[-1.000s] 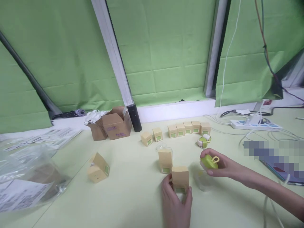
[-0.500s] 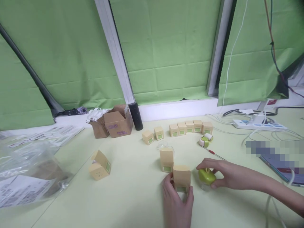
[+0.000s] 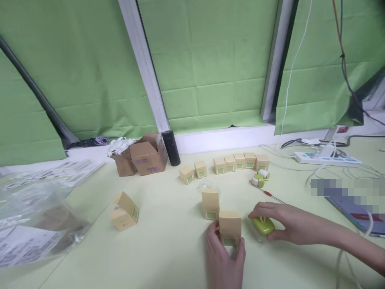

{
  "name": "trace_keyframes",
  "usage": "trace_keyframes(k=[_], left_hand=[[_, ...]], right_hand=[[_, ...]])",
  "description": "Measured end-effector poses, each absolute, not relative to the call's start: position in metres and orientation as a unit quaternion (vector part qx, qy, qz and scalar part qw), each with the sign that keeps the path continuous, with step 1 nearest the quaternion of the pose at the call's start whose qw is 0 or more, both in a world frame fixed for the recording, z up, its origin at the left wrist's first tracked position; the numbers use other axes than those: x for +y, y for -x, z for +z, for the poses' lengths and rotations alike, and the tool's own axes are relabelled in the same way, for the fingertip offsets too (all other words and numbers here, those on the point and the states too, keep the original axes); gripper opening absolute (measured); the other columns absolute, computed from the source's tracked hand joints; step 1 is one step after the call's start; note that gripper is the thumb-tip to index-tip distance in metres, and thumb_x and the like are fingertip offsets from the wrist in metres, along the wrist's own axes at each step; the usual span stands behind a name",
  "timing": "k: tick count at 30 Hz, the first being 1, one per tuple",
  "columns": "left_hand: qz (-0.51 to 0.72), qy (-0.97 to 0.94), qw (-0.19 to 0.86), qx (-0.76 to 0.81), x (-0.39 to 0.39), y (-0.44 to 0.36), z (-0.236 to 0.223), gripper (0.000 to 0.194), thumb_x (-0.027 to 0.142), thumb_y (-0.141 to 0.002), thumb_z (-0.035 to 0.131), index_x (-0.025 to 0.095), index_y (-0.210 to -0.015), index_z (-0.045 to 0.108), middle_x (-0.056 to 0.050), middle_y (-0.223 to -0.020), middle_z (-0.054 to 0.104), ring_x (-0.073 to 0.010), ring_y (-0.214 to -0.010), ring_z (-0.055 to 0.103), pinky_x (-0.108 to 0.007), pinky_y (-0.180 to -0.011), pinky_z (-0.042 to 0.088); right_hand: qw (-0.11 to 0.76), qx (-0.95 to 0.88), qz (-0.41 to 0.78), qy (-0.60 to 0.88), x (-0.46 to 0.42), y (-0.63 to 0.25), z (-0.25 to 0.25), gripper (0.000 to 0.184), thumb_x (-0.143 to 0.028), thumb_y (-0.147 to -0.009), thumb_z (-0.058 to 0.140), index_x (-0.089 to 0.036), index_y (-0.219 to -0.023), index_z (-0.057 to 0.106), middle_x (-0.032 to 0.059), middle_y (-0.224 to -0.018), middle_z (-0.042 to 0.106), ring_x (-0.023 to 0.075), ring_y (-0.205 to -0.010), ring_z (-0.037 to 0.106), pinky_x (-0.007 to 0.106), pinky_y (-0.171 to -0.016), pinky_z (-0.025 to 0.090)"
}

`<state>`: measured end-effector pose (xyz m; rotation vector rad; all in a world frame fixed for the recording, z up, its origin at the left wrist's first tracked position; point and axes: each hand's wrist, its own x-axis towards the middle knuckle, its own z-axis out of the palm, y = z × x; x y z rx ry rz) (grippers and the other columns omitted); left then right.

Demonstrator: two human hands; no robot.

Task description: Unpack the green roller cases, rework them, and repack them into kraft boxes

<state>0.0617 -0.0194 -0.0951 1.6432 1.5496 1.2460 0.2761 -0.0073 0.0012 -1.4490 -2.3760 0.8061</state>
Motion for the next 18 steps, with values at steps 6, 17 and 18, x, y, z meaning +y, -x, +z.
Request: trace_keyframes(k=[6, 17, 18], left_hand=[[0.462, -0.611, 0.290, 0.574, -0.019, -0.061, -0.094, 0.048, 0.029, -0.076, 0.055, 0.014, -0.117, 0.034, -0.016, -0.110, 0.050, -0.0272, -0.099, 0.051, -0.043, -0.085, 0.043], [0.440, -0.655, 0.288, 0.542, -0.023, -0.062, -0.092, 0.057, 0.021, -0.069, 0.056, 0.014, -0.121, 0.036, -0.014, -0.112, 0.050, -0.0276, -0.105, 0.049, -0.041, -0.088, 0.042], [0.439, -0.662, 0.285, 0.536, -0.023, -0.062, -0.092, 0.058, 0.020, -0.068, 0.056, 0.014, -0.122, 0.036, -0.014, -0.114, 0.049, -0.0278, -0.107, 0.048, -0.041, -0.090, 0.042]], right_hand=[[0.099, -0.824, 0.236, 0.505, -0.004, -0.277, -0.013, 0.052, -0.033, -0.069, 0.074, -0.028, -0.120, 0.062, 0.0078, -0.115, 0.065, 0.0331, -0.106, 0.059, 0.040, -0.086, 0.046], [0.112, -0.800, 0.243, 0.537, -0.029, -0.283, -0.031, 0.098, -0.041, -0.066, 0.075, -0.025, -0.147, 0.024, 0.0142, -0.133, 0.052, 0.0362, -0.115, 0.053, 0.046, -0.092, 0.044], [0.110, -0.815, 0.248, 0.512, -0.028, -0.284, -0.025, 0.095, -0.033, -0.067, 0.074, -0.028, -0.147, 0.023, 0.0122, -0.140, 0.045, 0.0352, -0.123, 0.047, 0.045, -0.098, 0.040]])
